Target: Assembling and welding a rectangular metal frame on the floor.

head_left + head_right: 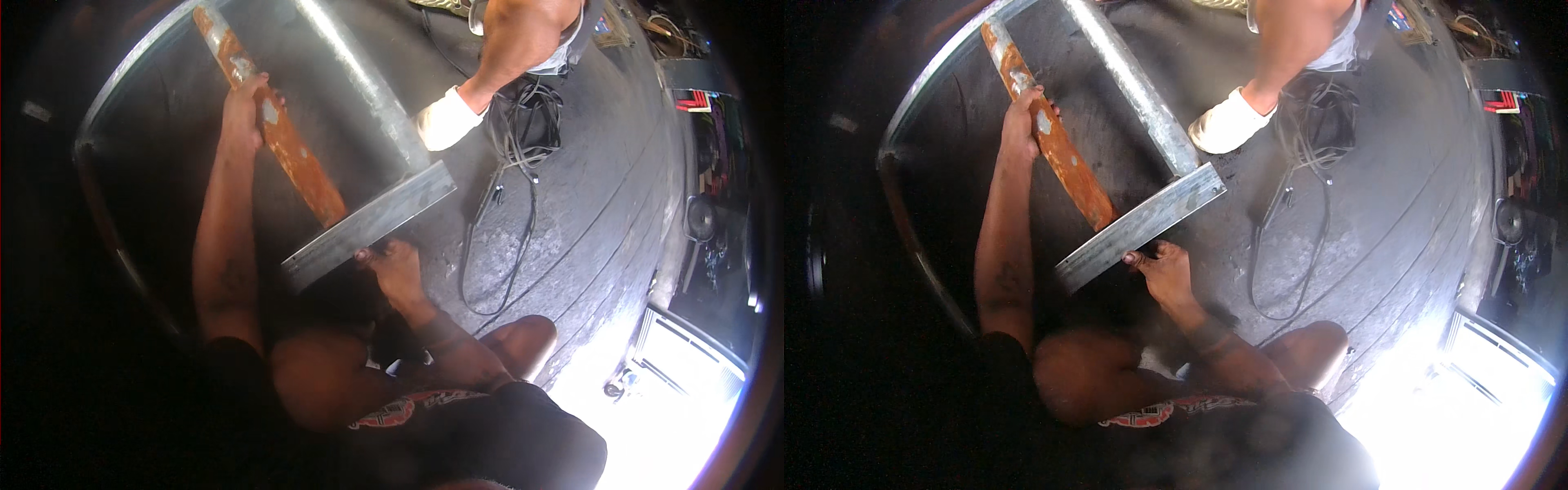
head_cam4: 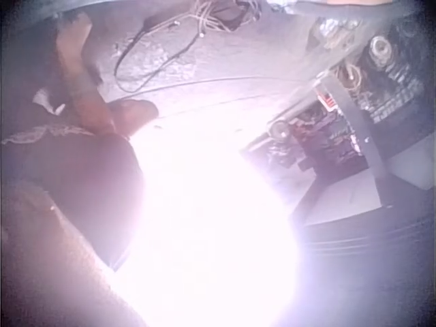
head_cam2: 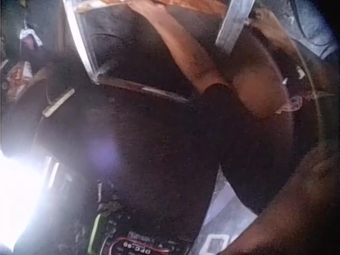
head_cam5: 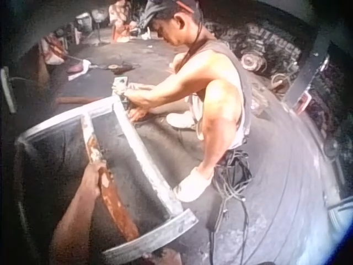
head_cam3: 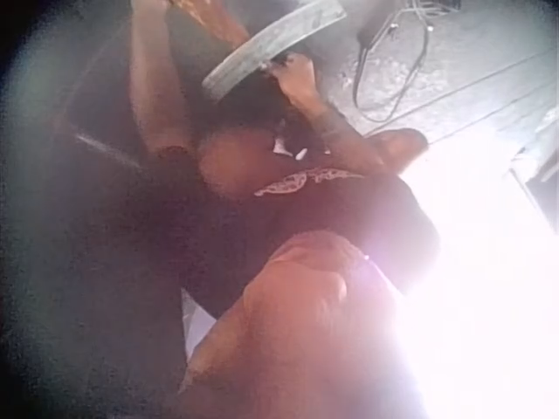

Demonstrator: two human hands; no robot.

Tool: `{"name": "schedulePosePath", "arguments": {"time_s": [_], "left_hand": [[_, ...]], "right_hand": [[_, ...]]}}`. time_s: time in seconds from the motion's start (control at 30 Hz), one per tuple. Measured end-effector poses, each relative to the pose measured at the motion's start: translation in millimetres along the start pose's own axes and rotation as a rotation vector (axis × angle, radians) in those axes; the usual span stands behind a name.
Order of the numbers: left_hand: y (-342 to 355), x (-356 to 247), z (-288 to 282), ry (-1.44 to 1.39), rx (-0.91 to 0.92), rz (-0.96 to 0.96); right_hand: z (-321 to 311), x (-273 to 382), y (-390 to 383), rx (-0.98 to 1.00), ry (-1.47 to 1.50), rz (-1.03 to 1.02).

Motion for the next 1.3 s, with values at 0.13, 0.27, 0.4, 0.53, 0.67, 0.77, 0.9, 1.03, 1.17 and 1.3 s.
{"name": "schedulePosePath", "arguments": {"time_s": [0.13,0.27,0.4,0.53,0.67,0.77,0.9,1.03,1.17,1.3], "left_hand": [[-1.0,-1.1,-2.5,0.023,-0.018,0.035],[-2.0,-1.9,-2.2,0.031,-0.004,0.037],[-2.4,-3.2,-3.1,0.013,-0.014,0.042],[-4.0,-4.2,-2.9,0.017,-0.013,0.044],[-5.9,-6.1,-2.0,0.020,0.014,0.076],[-5.0,-3.8,-4.3,-0.023,0.002,0.065],[-3.6,-2.4,-8.4,-0.046,-0.015,0.071],[-3.5,-3.6,-7.4,0.003,0.027,0.068],[-4.5,-7.5,-7.4,-0.020,0.006,0.113],[-4.6,-10.8,-4.7,0.033,0.022,0.157]], "right_hand": [[0.0,0.2,-1.4,-0.009,-0.035,0.014],[1.5,3.6,-2.3,0.017,0.039,0.012],[1.8,4.3,-2.1,0.005,-0.129,0.014],[2.3,0.3,-3.1,-0.029,-0.113,0.049],[3.3,0.6,-2.1,-0.048,-0.045,-0.030],[2.0,-2.5,1.5,-0.060,-0.042,-0.054],[0.6,-5.7,7.9,-0.077,-0.052,-0.055],[0.9,-4.1,7.9,-0.062,-0.023,-0.036],[2.8,-2.0,3.9,-0.040,-0.021,-0.062],[2.9,-2.2,5.5,-0.040,-0.100,-0.104]]}}
Point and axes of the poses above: each hand's wrist, its own y-axis towards the middle knuckle, its own z-axis out of the palm, x = y × z, the point moved 6 cm from there along y, towards the middle knuckle, and after that the axes turned 4 degrees about -y, right-handed, at the moved point
